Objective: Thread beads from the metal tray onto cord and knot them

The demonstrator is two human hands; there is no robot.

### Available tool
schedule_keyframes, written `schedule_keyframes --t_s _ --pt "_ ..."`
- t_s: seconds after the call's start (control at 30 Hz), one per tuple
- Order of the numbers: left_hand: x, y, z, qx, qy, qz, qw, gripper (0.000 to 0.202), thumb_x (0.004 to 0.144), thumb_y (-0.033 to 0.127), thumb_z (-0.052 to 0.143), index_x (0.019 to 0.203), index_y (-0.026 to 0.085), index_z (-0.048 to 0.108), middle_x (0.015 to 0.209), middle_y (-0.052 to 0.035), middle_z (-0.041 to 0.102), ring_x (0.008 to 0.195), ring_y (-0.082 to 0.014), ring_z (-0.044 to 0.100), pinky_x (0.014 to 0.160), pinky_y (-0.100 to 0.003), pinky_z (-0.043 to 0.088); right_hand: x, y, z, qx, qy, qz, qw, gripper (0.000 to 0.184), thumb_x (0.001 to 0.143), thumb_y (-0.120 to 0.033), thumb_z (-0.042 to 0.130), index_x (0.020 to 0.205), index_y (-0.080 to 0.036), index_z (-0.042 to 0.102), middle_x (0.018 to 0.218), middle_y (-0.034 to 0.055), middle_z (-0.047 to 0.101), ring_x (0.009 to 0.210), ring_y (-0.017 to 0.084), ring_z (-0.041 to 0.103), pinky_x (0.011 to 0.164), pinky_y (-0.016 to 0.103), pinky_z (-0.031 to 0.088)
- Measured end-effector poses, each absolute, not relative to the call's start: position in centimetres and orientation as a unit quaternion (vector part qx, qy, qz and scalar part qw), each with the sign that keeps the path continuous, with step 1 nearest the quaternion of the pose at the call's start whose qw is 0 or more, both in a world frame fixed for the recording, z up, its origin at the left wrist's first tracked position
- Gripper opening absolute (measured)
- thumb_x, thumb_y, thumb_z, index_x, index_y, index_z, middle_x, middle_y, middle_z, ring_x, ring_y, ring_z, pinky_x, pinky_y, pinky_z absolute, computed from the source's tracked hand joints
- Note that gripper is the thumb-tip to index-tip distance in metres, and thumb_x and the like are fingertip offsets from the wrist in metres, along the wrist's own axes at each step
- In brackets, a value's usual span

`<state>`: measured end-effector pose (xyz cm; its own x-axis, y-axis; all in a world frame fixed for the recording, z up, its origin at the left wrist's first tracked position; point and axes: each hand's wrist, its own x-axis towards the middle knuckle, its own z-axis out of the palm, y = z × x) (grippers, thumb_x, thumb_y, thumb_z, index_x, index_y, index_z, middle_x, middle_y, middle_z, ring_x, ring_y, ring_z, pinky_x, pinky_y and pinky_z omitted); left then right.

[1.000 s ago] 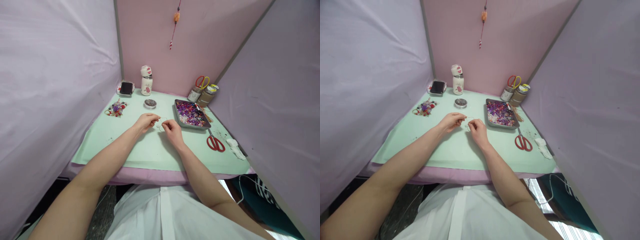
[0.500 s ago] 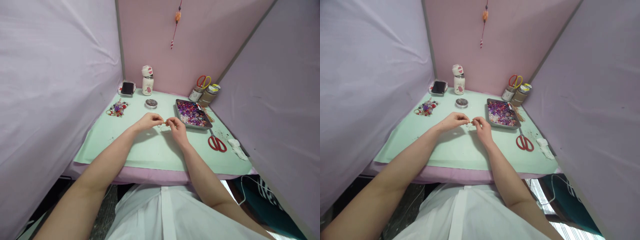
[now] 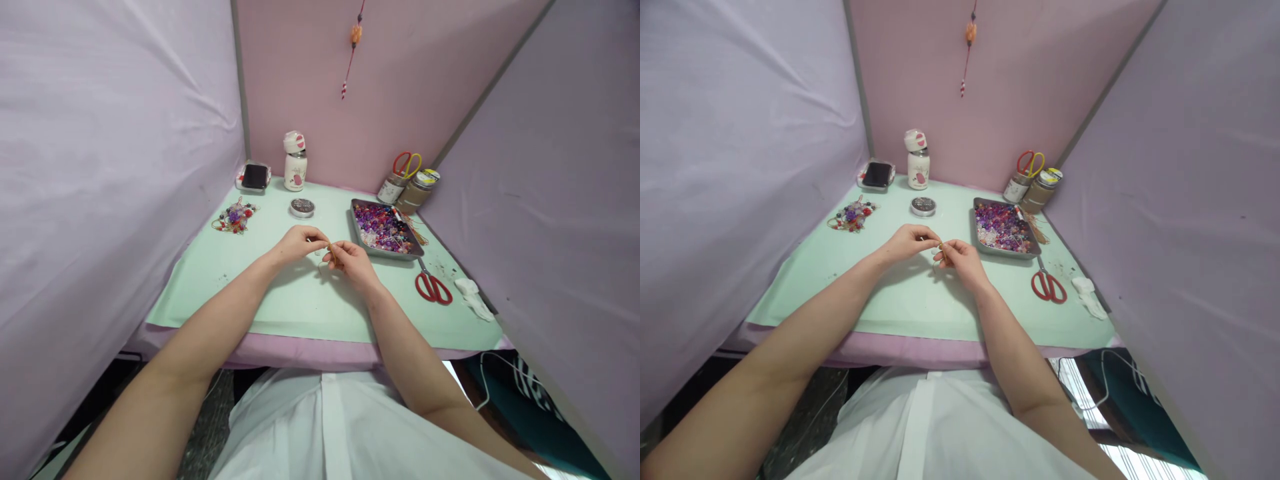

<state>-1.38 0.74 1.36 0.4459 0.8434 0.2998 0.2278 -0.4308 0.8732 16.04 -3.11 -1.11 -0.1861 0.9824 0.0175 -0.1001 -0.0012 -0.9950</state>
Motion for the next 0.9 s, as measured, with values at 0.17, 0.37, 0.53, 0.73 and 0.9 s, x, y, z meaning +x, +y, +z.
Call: schedule_keyframes --t_s 0.17,0.37,0.53,0.73,0.9 --pt "-1.29 0.52 1.36 0.761 0.352 0.392 0.379 0.018 0.074 0.028 0.061 0.079 0.016 0.073 0.08 -0.0045 0.071 0.075 -0.0143 0.061 0.068 -0.025 0.043 16.03 -3.07 -1.04 -0.429 -0.502 0.586 0.469 0.035 0.069 -0.05 0.072 0.077 -0.018 0.061 0.072 0.0025 0.068 0.051 0.007 0.054 0.05 0.022 0.044" --pt "-1.26 0.47 1.34 0.764 0.341 0.394 0.38 0.018 0.074 0.027 0.062 0.081 0.015 0.073 0.081 -0.0052 0.071 0.075 -0.014 0.061 0.069 -0.025 0.044 16.11 -3.26 -0.63 -0.41 -0.477 0.632 0.453 0.034 0.068 -0.048 0.075 0.075 -0.017 0.061 0.07 0.0016 0.066 0.05 0.006 0.052 0.048 0.019 0.041" --pt "-1.39 0.69 1.4 0.772 0.311 0.396 0.389 0.015 0.074 0.025 0.064 0.08 0.016 0.074 0.082 -0.0051 0.071 0.076 -0.0136 0.062 0.072 -0.025 0.045 16.4 -3.28 -0.51 -0.393 -0.446 0.683 0.424 0.032 0.069 -0.044 0.075 0.077 -0.017 0.06 0.07 0.0004 0.065 0.051 0.006 0.053 0.048 0.018 0.04" --pt "-1.33 0.72 1.39 0.776 0.295 0.395 0.392 0.014 0.074 0.026 0.065 0.08 0.017 0.074 0.081 -0.0051 0.071 0.077 -0.0141 0.062 0.073 -0.026 0.046 16.56 -3.15 -0.54 -0.383 -0.423 0.708 0.417 0.031 0.068 -0.039 0.077 0.084 -0.018 0.059 0.08 0.0003 0.064 0.06 0.006 0.056 0.054 0.02 0.043" --pt "-1.25 0.6 1.26 0.773 0.329 0.383 0.385 0.016 0.075 0.027 0.063 0.08 0.016 0.073 0.079 -0.004 0.07 0.073 -0.0132 0.061 0.068 -0.024 0.044 16.2 -3.02 -0.86 -0.417 -0.439 0.632 0.483 0.035 0.063 -0.037 0.079 0.084 -0.02 0.057 0.079 -0.0015 0.06 0.067 0.009 0.056 0.06 0.023 0.044"
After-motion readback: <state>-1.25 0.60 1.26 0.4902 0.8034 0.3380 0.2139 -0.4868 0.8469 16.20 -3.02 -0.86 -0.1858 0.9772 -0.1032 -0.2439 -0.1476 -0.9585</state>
